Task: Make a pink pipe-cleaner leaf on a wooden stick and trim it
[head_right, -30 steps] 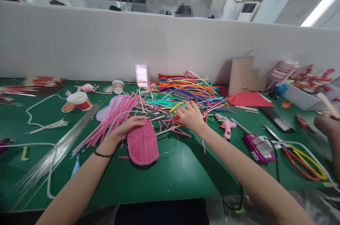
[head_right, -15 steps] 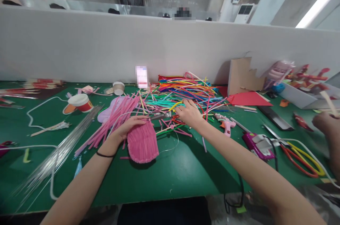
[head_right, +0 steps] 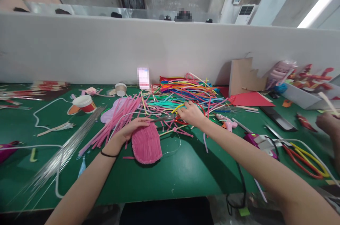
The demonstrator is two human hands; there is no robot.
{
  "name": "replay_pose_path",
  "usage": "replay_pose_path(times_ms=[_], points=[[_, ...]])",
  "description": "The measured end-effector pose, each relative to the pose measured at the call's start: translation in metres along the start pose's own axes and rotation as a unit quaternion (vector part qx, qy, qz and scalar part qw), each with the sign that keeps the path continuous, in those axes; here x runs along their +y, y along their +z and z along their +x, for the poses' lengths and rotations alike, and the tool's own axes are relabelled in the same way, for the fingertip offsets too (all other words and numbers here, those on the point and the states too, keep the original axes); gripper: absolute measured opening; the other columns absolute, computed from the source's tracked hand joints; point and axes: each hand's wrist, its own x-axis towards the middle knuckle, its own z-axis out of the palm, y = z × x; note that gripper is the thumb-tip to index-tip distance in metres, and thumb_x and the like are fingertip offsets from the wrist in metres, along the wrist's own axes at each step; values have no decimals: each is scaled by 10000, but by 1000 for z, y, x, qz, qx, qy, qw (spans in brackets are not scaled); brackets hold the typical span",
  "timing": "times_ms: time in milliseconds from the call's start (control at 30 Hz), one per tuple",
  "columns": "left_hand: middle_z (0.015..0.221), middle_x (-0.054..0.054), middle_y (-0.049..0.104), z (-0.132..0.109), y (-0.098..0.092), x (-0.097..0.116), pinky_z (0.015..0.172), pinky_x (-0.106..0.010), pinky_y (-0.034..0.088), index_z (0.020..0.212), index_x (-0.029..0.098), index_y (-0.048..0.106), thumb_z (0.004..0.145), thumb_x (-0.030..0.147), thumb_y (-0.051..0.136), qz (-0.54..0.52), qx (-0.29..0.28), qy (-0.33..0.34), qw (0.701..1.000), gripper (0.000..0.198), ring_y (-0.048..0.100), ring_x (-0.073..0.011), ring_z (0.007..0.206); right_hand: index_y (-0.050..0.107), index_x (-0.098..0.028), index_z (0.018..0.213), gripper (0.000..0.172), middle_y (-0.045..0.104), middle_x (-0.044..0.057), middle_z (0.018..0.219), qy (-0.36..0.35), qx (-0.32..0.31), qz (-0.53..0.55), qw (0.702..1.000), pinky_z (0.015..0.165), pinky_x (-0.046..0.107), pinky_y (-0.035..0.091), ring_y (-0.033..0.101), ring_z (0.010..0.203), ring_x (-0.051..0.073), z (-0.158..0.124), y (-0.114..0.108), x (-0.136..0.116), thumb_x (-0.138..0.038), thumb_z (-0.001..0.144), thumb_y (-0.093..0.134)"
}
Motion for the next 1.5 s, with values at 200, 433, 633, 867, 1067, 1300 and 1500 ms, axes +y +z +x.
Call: replay_pose_path(times_ms=[200, 433, 633, 867, 1067, 1300, 1500], points=[[1053, -58, 728, -1, -1, 2, 822, -286, 481, 1044, 207, 727, 716, 279, 725, 7, -25, 14, 1000, 336, 666, -206, 924, 668, -154, 942, 214, 724, 130, 901, 91, -42, 49, 994, 782, 340, 358, 595, 941, 273, -4, -5, 2, -344, 878, 592], [973, -48, 723, -5, 2, 5, 766, -266, 472, 949, 196, 742, 711, 371, 750, 54, -22, 26, 998, 296, 652, -187, 862, 654, -164, 619, 508, 654, 64, 589, 300, -145, 363, 870, 535, 267, 337, 556, 533, 158, -4, -23, 13, -599, 848, 526], [901, -39, 709, -8, 4, 8, 744, -268, 450, 879, 179, 739, 699, 387, 761, 89, -51, 28, 994, 276, 626, -178, 812, 688, -155, 649, 497, 705, 62, 677, 329, -171, 607, 703, 521, 239, 417, 586, 569, 151, -2, -19, 14, -646, 713, 653], [883, -42, 716, -10, 3, 9, 774, -275, 436, 893, 178, 744, 716, 390, 745, 111, -95, 34, 989, 277, 631, -187, 825, 648, -154, 619, 439, 661, 80, 624, 291, -206, 409, 840, 570, 276, 422, 629, 622, 209, 33, -15, -19, -533, 832, 582], [871, -54, 725, -12, 1, 10, 776, -270, 441, 860, 180, 751, 708, 381, 754, 135, -128, 24, 982, 252, 637, -189, 825, 701, -152, 833, 300, 719, 129, 837, 244, -199, 257, 914, 632, 266, 448, 678, 787, 229, 61, -2, -48, -408, 876, 550], [822, -43, 711, -14, 3, 11, 717, -262, 441, 825, 173, 739, 702, 407, 754, 130, -130, 15, 983, 264, 629, -177, 766, 687, -138, 974, 297, 710, 174, 971, 278, -151, 251, 915, 729, 327, 481, 661, 958, 284, 51, -12, -59, -367, 903, 512], [782, -28, 676, -12, 5, 9, 676, -253, 433, 811, 168, 710, 697, 443, 745, 154, -135, 16, 979, 300, 608, -168, 727, 683, -165, 925, 343, 723, 73, 946, 218, -193, 730, 618, 665, 237, 516, 675, 790, 155, 22, -4, -67, -482, 870, 563]])
